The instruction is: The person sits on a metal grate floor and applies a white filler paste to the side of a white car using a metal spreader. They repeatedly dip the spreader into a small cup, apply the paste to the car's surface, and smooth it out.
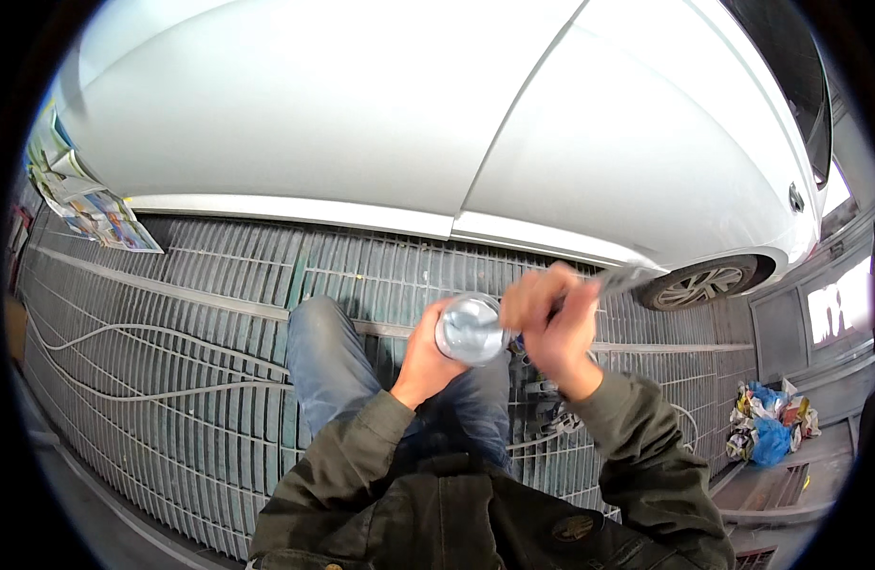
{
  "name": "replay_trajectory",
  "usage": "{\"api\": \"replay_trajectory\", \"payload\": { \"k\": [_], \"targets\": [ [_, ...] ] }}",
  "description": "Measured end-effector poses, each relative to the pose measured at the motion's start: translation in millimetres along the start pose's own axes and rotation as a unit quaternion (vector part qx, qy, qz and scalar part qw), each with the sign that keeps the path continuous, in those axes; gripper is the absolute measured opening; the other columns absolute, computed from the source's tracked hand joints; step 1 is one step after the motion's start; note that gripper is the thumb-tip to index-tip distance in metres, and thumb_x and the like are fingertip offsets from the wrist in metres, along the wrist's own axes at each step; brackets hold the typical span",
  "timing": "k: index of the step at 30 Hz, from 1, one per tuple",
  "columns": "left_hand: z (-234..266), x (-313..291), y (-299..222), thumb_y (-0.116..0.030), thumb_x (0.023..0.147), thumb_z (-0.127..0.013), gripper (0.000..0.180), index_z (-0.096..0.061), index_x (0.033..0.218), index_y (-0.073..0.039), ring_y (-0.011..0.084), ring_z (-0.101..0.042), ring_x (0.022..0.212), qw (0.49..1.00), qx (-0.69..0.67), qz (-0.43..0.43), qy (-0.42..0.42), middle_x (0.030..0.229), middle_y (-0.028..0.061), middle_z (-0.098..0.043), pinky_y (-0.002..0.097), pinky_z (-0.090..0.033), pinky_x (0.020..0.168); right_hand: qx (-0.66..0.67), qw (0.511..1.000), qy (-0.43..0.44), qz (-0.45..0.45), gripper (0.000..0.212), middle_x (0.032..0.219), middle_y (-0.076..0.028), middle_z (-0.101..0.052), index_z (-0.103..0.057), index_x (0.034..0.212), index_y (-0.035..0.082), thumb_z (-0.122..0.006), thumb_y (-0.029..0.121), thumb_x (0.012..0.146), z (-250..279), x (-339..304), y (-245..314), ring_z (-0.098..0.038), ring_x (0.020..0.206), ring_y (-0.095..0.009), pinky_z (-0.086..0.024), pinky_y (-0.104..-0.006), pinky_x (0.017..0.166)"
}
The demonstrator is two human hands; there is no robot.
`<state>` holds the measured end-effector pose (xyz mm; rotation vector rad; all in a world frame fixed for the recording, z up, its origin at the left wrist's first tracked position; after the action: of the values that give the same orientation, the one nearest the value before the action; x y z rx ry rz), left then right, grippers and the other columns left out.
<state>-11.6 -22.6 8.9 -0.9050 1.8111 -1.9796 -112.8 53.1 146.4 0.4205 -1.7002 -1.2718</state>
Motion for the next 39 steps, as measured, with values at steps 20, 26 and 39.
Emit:
{"api": "replay_trajectory", "payload": {
  "k": [20, 26, 39],
  "targets": [
    [0.8, -0.7, 23.2, -0.008, 0.063, -0.09, 0.075, -0.045, 0.122, -0.007, 0.0322, -0.061, 0.108, 0.998, 0.065, 0.013, -0.003, 0.115, 0.0151, -0.061, 0.0395, -0.05, 0.09, 0.102, 0.992, -0.065, 0.038, 0.064, 0.055, 0.0, -0.028, -0.035, 0.067, 0.008, -0.028, 0.063, 0.099, 4.9, 10.7, 21.2, -0.025, 0.048, -0.014, -0.025, -0.0323, 0.047],
    [-8.6, 24.0, 33.4, -0.015, 0.068, -0.087, 0.082, -0.036, 0.131, -0.003, 0.0256, -0.056, 0.116, 0.997, 0.035, 0.064, 0.014, 0.123, 0.0163, -0.056, 0.038, -0.046, 0.098, 0.194, 0.976, -0.016, -0.098, 0.054, 0.058, -0.001, -0.034, -0.041, 0.073, 0.008, -0.036, 0.053, 0.103, 2.5, 31.2, 2.6, -0.032, 0.052, -0.015, -0.032, -0.0317, 0.052],
    [-16.7, 149.2, -61.7, -0.01, 0.079, -0.077, 0.08, -0.03, 0.143, -0.002, 0.0224, -0.044, 0.126, 0.98, -0.124, 0.052, 0.147, 0.135, 0.0124, -0.045, 0.0364, -0.037, 0.106, -0.378, 0.918, 0.067, -0.103, 0.024, 0.076, -0.013, -0.069, -0.068, 0.093, -0.004, -0.07, 0.019, 0.088, 85.7, 150.2, 57.3, -0.065, 0.071, -0.017, -0.051, -0.0334, 0.064]
  ]
}}
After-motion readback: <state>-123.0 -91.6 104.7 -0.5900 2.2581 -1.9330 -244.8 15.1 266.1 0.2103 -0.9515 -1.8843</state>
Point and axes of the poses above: each hand's wrist, its own x-axis towards the middle knuckle, its own z-axis out of the back of the hand, y = z × x, the point moved 4 cm from there along x, towards the middle knuckle
